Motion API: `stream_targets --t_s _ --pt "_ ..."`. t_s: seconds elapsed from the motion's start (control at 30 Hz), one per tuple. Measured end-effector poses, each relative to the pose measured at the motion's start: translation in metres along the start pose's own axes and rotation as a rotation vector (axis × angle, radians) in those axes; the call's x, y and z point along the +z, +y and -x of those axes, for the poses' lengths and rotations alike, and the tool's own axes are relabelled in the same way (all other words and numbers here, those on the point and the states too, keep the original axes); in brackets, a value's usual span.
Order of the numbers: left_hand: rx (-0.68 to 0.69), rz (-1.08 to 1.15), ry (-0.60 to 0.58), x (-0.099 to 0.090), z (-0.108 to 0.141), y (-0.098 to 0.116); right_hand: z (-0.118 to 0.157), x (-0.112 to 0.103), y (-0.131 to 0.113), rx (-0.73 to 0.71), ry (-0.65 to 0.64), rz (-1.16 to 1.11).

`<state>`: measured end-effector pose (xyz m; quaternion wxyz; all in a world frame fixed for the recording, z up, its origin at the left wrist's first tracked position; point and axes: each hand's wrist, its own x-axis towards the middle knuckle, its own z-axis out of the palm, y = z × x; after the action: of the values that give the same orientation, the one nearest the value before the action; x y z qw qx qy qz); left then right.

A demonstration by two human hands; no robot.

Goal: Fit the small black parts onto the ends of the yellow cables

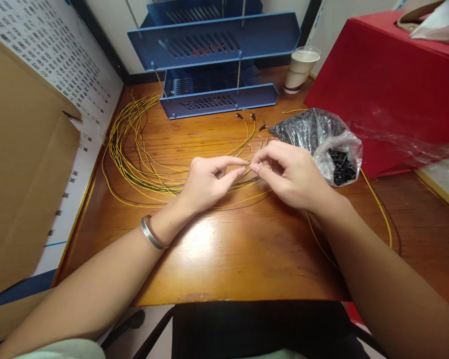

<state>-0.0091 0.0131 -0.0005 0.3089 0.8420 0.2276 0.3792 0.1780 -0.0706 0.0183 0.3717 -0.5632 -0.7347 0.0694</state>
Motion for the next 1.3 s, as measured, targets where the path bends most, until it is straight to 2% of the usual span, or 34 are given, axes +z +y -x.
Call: stream_targets --t_s 0.07,0.3,0.6,0.8,1.0,1.3 --pt "-0.013 -0.016 -0.002 0.0007 -0.0002 -0.0005 0.0000 -0.0003 -0.0004 0.001 0.001 -0.003" --pt "0.016 -0.003 -0.123 0.0011 0.0017 0.0018 0.0009 0.0005 -0.0001 -0.009 -0.025 -0.011" --pt "0.056 -0.030 -0.089 -0.0007 0.0019 0.0019 0.0001 -0.0004 0.0014 0.009 -0.028 -0.018" --pt "0.006 -0.043 -0.082 -0.0019 0.0021 0.0028 -0.0001 -0.0015 0.0031 0.008 -0.005 -0.014" --pt "-0.036 -0.029 -0.178 -0.0026 0.0014 0.0062 0.0001 -0.0005 0.0011 0.006 -0.035 -0.036" --pt "0.080 -0.069 -0.133 -0.0015 0.0014 0.0039 0.0005 0.0025 -0.0012 0.005 -0.073 -0.050"
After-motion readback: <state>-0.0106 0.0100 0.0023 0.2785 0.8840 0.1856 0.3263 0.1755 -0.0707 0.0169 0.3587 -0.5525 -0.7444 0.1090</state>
